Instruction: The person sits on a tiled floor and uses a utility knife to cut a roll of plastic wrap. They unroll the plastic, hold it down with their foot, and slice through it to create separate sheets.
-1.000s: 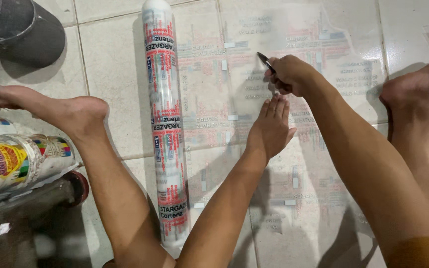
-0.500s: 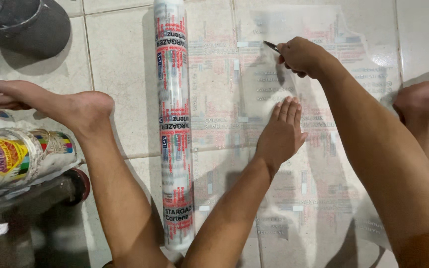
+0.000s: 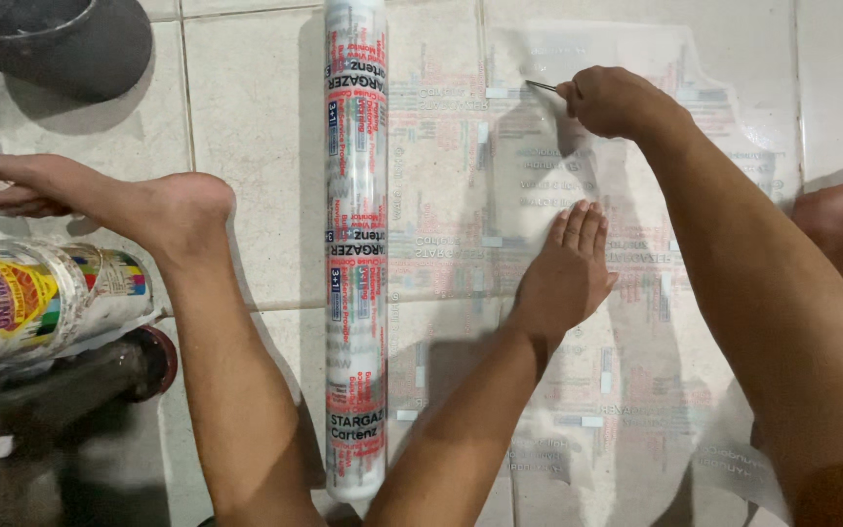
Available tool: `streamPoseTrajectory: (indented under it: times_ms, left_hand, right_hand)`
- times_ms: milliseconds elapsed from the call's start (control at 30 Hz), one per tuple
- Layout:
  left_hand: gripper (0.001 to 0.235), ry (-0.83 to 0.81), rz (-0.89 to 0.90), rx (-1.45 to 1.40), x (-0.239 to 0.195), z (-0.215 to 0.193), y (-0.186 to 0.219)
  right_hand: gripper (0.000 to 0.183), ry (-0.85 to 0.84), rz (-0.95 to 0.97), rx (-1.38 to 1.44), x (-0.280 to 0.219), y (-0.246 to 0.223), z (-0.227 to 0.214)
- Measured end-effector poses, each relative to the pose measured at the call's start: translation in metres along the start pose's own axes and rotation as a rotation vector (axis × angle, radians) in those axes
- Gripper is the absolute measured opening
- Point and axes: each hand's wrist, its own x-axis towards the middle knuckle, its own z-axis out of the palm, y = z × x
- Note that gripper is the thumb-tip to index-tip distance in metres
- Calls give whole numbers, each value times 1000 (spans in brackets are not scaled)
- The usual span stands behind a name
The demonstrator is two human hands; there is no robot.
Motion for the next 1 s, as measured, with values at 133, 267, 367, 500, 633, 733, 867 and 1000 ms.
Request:
streamPoseTrajectory:
  times_ms: [133, 267, 367, 500, 633, 733, 867, 1000]
  left_hand:
    - [99, 46, -212, 114, 0, 4, 5]
    - [90, 110, -219, -71, 9, 9, 10]
    - [81, 142, -339, -97, 7, 12, 8]
    - [94, 145, -479, -69, 13, 10, 23]
    - [104, 90, -367, -48, 9, 10, 17]
    - [94, 79, -360, -18, 10, 7, 13]
    - [148, 22, -580, 48, 32, 7, 50]
    - [136, 12, -640, -104, 30, 10, 57]
  right_hand:
    - [54, 40, -22, -136, 11, -6, 10]
    - [46, 58, -28, 148, 8, -22, 18]
    - [36, 18, 88, 477, -4, -43, 19]
    - [44, 40, 254, 741, 6, -58, 22]
    - [39, 39, 286, 873, 21, -69, 16]
    - [45, 78, 337, 904, 36, -76, 7]
    - [29, 171, 102, 961, 23, -83, -29]
    - [21, 243, -247, 1247, -18, -19, -54]
